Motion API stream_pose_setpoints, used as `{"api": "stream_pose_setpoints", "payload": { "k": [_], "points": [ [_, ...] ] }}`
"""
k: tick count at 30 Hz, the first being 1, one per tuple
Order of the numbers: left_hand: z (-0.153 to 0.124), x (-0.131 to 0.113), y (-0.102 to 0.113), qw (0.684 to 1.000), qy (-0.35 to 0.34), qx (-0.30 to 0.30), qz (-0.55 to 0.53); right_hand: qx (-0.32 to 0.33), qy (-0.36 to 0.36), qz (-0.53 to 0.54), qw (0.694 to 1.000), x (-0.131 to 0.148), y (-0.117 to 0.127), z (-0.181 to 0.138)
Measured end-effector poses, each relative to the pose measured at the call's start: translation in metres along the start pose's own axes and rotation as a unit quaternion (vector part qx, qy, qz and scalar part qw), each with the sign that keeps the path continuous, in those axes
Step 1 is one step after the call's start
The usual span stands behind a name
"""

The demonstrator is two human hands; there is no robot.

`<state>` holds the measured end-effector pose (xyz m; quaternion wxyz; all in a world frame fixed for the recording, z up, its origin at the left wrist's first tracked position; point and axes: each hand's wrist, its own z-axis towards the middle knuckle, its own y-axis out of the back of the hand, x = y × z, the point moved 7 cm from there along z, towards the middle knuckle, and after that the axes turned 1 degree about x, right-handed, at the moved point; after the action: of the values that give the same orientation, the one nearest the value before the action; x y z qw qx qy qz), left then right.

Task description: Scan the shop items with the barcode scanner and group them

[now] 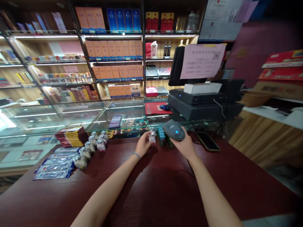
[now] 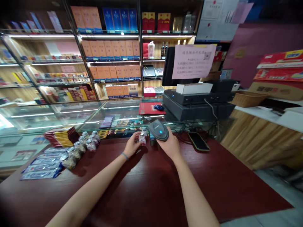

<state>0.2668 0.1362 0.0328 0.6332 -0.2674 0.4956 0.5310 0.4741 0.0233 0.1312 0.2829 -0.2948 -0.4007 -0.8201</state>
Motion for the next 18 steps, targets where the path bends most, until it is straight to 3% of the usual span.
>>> {"api": "stream_pose_setpoints", "payload": {
  "k": [7,18],
  "points": [
    [0.013,0.026,-0.013,0.994,-0.036,-0.019,0.099,-0.036,-0.007,0.032,0.999,-0.009,0.009,0.003],
    [0.018,0.027,-0.016,0.979,-0.081,-0.025,0.183,-0.038,-0.009,0.042,0.998,-0.008,0.011,0.003]
  ]
}}
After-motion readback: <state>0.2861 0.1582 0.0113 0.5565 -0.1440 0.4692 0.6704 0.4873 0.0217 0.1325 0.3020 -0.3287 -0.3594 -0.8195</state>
